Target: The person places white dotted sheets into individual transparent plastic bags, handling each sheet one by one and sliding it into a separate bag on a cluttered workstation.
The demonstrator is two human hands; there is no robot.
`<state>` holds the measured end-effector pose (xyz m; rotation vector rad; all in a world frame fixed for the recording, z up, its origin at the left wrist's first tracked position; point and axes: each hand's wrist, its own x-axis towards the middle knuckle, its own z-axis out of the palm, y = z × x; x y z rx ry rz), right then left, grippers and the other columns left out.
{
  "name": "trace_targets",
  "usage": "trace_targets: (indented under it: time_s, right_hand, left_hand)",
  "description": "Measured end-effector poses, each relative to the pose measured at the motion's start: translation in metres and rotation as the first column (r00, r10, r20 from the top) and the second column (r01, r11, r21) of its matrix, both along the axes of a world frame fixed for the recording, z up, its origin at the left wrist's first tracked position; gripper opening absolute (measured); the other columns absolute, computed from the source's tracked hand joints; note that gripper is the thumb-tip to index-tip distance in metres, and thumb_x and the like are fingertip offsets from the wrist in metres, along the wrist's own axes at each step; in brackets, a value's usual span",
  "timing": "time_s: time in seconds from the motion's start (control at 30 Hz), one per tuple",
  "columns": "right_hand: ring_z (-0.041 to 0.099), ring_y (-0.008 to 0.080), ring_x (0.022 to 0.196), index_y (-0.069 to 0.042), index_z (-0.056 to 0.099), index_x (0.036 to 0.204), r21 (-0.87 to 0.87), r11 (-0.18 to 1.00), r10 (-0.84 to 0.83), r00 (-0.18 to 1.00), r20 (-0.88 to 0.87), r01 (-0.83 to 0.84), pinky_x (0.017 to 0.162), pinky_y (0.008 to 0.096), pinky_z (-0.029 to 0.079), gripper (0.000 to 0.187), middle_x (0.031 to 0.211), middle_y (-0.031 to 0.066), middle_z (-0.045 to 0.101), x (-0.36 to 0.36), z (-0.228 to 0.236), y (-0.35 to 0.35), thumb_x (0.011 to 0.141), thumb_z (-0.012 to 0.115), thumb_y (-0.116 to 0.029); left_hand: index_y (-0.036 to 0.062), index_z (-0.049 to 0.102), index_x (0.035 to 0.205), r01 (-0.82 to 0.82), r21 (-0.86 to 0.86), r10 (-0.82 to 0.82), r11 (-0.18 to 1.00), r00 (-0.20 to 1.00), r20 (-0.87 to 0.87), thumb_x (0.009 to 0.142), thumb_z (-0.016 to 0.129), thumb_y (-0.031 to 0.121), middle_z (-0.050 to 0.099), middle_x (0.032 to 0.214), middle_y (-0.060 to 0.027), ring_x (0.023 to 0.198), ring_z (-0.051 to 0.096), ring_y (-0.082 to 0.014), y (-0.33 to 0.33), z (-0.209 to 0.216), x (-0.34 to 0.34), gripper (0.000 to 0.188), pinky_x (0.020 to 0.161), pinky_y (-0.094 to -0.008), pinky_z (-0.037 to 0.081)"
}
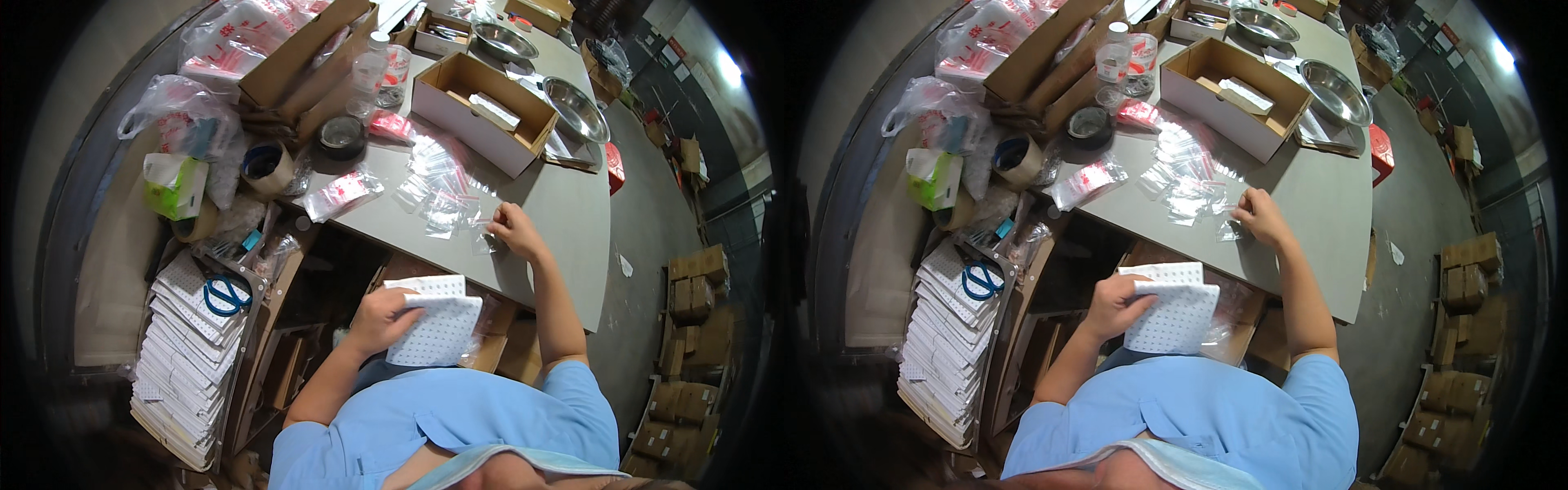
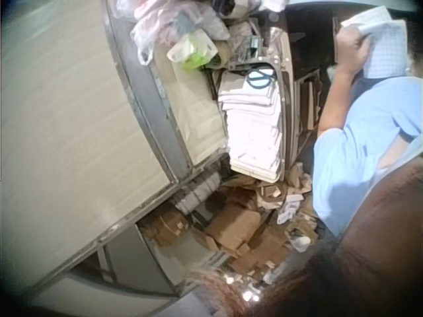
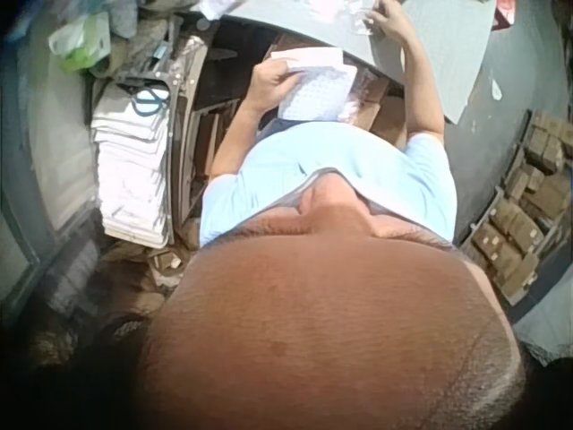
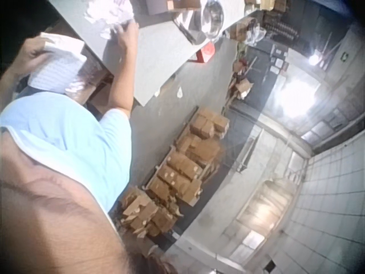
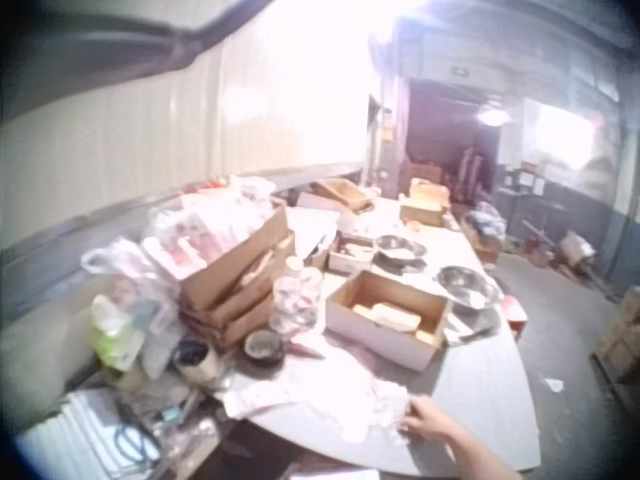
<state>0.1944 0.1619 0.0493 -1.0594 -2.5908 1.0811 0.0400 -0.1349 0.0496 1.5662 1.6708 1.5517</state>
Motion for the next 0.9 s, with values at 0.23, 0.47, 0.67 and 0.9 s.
trace_targets:
  time_s: [0.23, 0.47, 0.67, 0.9]
  right_hand:
    - [0.047, 0.0317, 0.101, -0.003, 0.06, 0.09, 0.217, 0.976, 0.013, 1.0, -0.014, -0.01, 0.088, 0.0388, 0.042, 0.019, 0.104, 0.0145, 0.051, -0.005, -0.026, 0.001, 0.08, 0.071, -0.016]
    - [0.047, 0.0325, 0.109, -0.012, 0.063, 0.094, 0.2, 0.979, 0.042, 0.999, -0.035, -0.034, 0.091, 0.0423, 0.041, 0.027, 0.11, 0.0118, 0.052, 0.022, -0.021, -0.017, 0.072, 0.078, -0.015]
    - [0.049, 0.0319, 0.102, -0.011, 0.062, 0.092, 0.098, 0.98, 0.178, 0.984, -0.033, -0.174, 0.092, 0.0428, 0.04, 0.024, 0.102, 0.01, 0.054, 0.049, 0.008, -0.087, 0.072, 0.077, -0.012]
    - [0.06, 0.0262, 0.095, -0.003, 0.06, 0.1, -0.098, 0.973, 0.132, 0.857, -0.498, -0.207, 0.083, 0.0359, 0.049, 0.028, 0.103, 0.0133, 0.06, 0.006, 0.039, -0.112, 0.077, 0.075, -0.01]
  left_hand:
    - [-0.0078, 0.067, 0.102, -0.106, -0.089, 0.138, 0.99, 0.803, 0.579, 0.084, 0.068, 0.001, 0.069, 0.094, -0.0091, 0.079, 0.064, -0.0105, -0.008, -0.022, -0.01, 0.02, 0.068, -0.0241, 0.052]
    - [-0.0069, 0.062, 0.112, -0.166, -0.052, 0.151, 0.985, 0.668, 0.729, 0.083, 0.071, -0.001, 0.068, 0.102, -0.0106, 0.088, 0.065, -0.0129, -0.01, -0.027, -0.011, 0.031, 0.079, -0.0271, 0.052]
    - [-0.0069, 0.063, 0.111, -0.162, -0.132, 0.209, 0.978, 0.712, 0.671, 0.08, 0.07, -0.005, 0.068, 0.103, -0.011, 0.091, 0.065, -0.014, 0.005, -0.024, -0.013, 0.032, 0.081, -0.0276, 0.052]
    - [-0.0055, 0.071, 0.097, -0.207, -0.181, 0.273, 0.961, 0.807, 0.523, 0.077, 0.071, -0.006, 0.071, 0.091, -0.0085, 0.084, 0.065, -0.0124, 0.023, -0.014, -0.002, 0.02, 0.075, -0.0256, 0.052]
